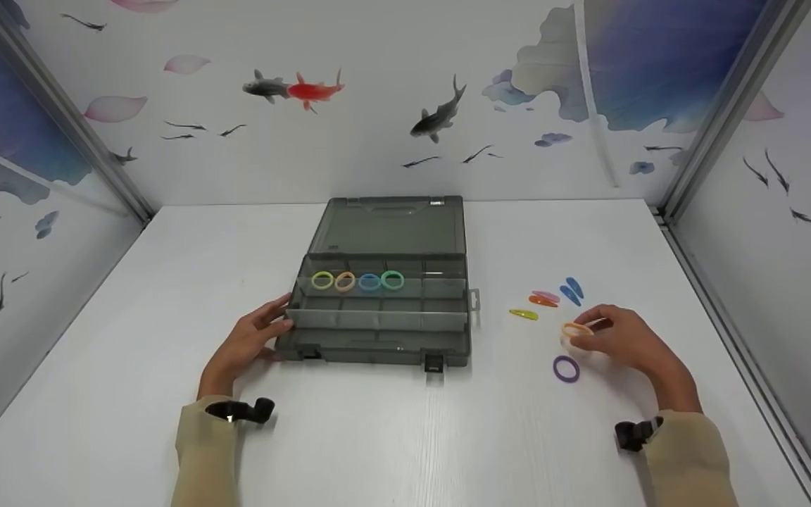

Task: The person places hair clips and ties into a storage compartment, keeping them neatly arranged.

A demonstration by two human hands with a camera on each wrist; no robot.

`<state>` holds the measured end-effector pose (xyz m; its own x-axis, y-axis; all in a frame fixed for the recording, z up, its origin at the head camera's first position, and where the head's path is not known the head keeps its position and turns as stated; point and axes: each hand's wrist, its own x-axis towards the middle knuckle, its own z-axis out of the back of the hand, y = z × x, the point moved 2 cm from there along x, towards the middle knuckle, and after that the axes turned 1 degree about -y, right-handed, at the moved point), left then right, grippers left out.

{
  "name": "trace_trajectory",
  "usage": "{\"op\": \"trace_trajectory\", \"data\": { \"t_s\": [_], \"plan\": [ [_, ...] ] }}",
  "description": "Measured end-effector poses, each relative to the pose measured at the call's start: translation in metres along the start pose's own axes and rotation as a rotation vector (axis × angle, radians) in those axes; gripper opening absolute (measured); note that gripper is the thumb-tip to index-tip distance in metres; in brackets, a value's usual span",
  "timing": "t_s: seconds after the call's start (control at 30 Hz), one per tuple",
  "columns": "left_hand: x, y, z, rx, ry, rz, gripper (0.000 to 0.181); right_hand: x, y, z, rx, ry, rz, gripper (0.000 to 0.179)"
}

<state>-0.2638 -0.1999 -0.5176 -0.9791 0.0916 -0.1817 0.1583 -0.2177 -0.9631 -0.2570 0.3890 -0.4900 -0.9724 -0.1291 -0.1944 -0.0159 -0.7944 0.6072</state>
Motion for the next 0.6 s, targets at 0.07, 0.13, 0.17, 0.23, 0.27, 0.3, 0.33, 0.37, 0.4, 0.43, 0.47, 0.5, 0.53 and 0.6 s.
{"op": "trace_trajectory", "data": {
  "t_s": [0.07, 0.13, 0.17, 0.23, 0.27, 0.3, 0.33, 0.37, 0.4, 0.43, 0.47, 0.5, 0.53, 0.6],
  "plan": [
    [0.0, -0.001, 0.0, -0.009, 0.002, 0.002, 0.061, 0.001, 0.01, 0.002, 0.008, -0.005, 0.011, 0.06],
    [-0.001, -0.002, 0.0, -0.006, 0.003, 0.0, 0.06, 0.001, 0.02, 0.005, 0.011, -0.017, 0.035, 0.059],
    [-0.001, -0.002, 0.0, -0.002, 0.002, -0.003, 0.06, 0.0, 0.024, 0.006, 0.014, -0.025, 0.051, 0.059],
    [-0.001, -0.002, 0.001, 0.002, -0.001, -0.002, 0.06, 0.0, 0.034, 0.009, 0.017, -0.042, 0.083, 0.056],
    [-0.001, -0.002, 0.001, 0.003, 0.0, -0.005, 0.06, 0.0, 0.039, 0.01, 0.015, -0.053, 0.099, 0.054],
    [-0.001, -0.001, 0.001, 0.006, 0.001, -0.007, 0.061, 0.001, 0.044, 0.012, 0.016, -0.063, 0.116, 0.053],
    [-0.001, -0.001, 0.001, 0.007, 0.003, -0.009, 0.061, 0.001, 0.05, 0.013, 0.015, -0.073, 0.13, 0.051],
    [-0.001, -0.001, 0.001, 0.005, 0.005, -0.009, 0.061, 0.001, 0.054, 0.014, 0.016, -0.08, 0.147, 0.05],
    [-0.001, 0.0, 0.001, 0.002, 0.007, -0.007, 0.061, 0.001, 0.059, 0.014, 0.017, -0.088, 0.16, 0.048],
    [-0.001, 0.0, 0.001, 0.001, 0.009, -0.008, 0.062, 0.002, 0.064, 0.015, 0.016, -0.095, 0.174, 0.047],
    [-0.001, 0.001, 0.001, -0.001, 0.012, -0.01, 0.062, 0.002, 0.069, 0.016, 0.015, -0.098, 0.182, 0.047],
    [-0.001, 0.001, 0.001, -0.002, 0.013, -0.009, 0.062, 0.003, 0.075, 0.016, 0.017, -0.099, 0.186, 0.047],
    [-0.001, 0.001, 0.001, -0.003, 0.012, -0.01, 0.062, 0.004, 0.08, 0.016, 0.018, -0.103, 0.192, 0.047],
    [-0.001, 0.003, 0.002, -0.004, 0.007, -0.007, 0.061, 0.006, 0.091, 0.016, 0.026, -0.108, 0.21, 0.046]
  ]
}}
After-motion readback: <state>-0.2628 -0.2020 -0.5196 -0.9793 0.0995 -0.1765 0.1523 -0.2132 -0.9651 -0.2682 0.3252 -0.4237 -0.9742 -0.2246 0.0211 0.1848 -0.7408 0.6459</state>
